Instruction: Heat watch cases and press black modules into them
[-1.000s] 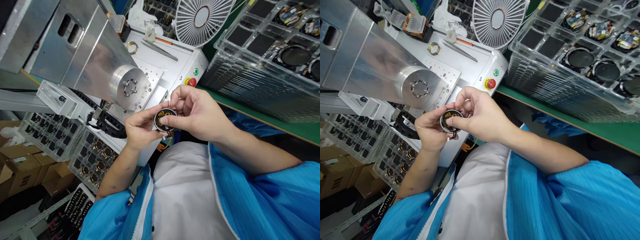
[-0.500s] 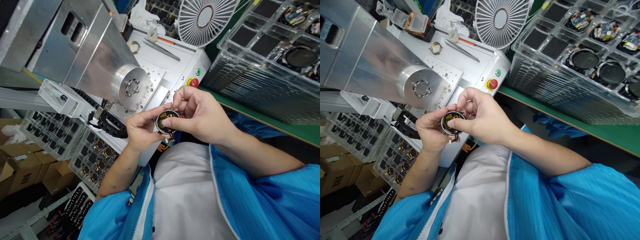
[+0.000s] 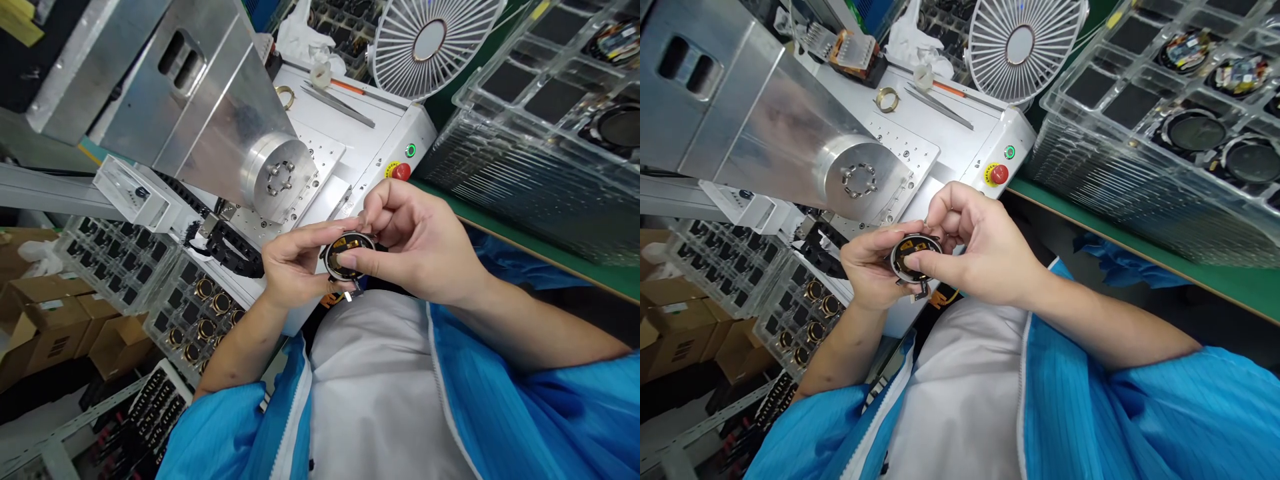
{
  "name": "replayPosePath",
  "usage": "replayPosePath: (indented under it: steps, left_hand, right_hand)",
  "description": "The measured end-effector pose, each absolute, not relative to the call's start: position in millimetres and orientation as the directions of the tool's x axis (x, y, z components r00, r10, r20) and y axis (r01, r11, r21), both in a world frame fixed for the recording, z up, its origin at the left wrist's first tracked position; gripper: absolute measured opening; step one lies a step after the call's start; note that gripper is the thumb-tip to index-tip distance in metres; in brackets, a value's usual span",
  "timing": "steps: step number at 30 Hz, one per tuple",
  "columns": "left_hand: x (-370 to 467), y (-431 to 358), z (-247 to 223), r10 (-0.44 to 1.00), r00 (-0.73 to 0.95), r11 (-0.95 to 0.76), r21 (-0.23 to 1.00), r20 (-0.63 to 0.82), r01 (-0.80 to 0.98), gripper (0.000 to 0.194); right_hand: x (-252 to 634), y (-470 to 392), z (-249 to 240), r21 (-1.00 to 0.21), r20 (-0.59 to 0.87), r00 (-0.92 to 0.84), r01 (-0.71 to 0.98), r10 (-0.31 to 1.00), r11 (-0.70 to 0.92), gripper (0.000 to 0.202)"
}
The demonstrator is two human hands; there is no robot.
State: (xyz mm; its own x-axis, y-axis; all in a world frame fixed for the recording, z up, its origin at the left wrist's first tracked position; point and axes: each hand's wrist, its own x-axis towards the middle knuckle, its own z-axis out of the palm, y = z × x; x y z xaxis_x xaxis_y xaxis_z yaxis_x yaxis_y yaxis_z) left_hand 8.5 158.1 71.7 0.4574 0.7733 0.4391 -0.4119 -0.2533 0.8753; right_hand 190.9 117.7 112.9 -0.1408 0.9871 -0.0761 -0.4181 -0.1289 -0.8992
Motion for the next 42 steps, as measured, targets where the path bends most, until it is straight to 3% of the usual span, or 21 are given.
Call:
replayPosePath:
  steps: [15, 25, 42]
  left_hand:
    - [9, 160, 71, 0.757, 0.445, -0.331, 0.868, 0.478, -0.37, 0.068]
    - [10, 155, 69, 0.768, 0.454, -0.279, 0.874, 0.452, -0.397, 0.062]
    - [7, 155, 67, 0.81, 0.457, -0.203, 0.907, 0.367, -0.369, 0.072]
  right_hand:
    - [192, 119, 113, -0.897, -0.09, -0.168, -0.415, 0.982, -0.154, 0.053]
    - [193, 122, 113, -0.897, -0.121, -0.162, -0.404, 0.979, -0.178, 0.055]
    - [197, 130, 107, -0.854, -0.198, -0.293, -0.417, 0.935, -0.312, 0.058]
